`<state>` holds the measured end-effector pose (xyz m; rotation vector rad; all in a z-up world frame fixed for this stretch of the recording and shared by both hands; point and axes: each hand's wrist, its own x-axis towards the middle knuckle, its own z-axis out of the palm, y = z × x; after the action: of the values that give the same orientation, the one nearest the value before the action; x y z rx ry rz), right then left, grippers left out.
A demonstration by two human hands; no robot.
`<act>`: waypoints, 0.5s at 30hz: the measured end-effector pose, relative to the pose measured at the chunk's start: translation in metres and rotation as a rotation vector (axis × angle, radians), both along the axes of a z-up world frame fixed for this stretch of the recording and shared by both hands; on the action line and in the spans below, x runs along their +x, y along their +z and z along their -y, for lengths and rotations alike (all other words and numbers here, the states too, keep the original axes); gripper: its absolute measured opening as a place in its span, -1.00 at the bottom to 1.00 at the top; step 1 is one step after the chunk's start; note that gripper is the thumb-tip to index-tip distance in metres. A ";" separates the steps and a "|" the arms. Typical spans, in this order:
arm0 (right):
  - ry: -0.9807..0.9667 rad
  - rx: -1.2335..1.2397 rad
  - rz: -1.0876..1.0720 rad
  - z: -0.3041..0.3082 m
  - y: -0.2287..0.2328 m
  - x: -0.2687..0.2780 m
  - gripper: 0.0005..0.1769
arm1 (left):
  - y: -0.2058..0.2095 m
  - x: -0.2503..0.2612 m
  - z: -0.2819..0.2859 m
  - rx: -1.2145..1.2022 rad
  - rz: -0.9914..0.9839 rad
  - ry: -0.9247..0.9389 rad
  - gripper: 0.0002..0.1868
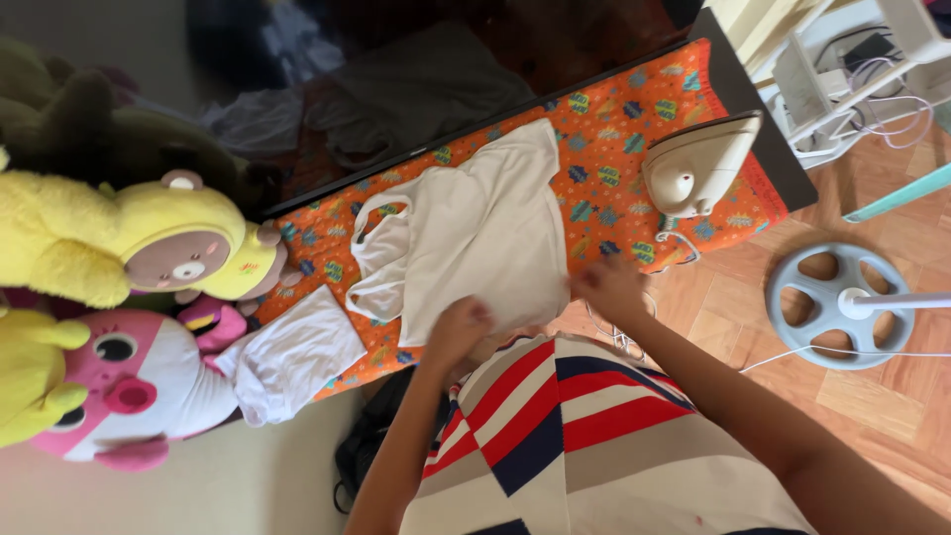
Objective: Ironing a white tank top on an ironing board.
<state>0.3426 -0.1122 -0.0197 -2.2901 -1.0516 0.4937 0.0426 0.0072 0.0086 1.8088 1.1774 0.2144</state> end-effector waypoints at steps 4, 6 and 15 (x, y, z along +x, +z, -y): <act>0.473 -0.044 -0.266 -0.037 0.001 -0.041 -0.72 | 0.009 0.046 0.005 -0.035 0.195 -0.153 -0.35; 0.536 0.021 -0.526 -0.052 0.025 -0.063 -0.73 | -0.018 0.051 -0.002 -0.019 0.160 -0.055 -0.23; 0.403 0.488 0.099 -0.090 0.069 -0.053 -0.26 | 0.150 0.023 0.012 -0.468 0.466 -0.026 -0.37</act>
<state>0.2894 -0.0218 0.0495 -1.6938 -1.5062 0.2393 0.0653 -0.0044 0.1582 1.2730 0.7900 0.2981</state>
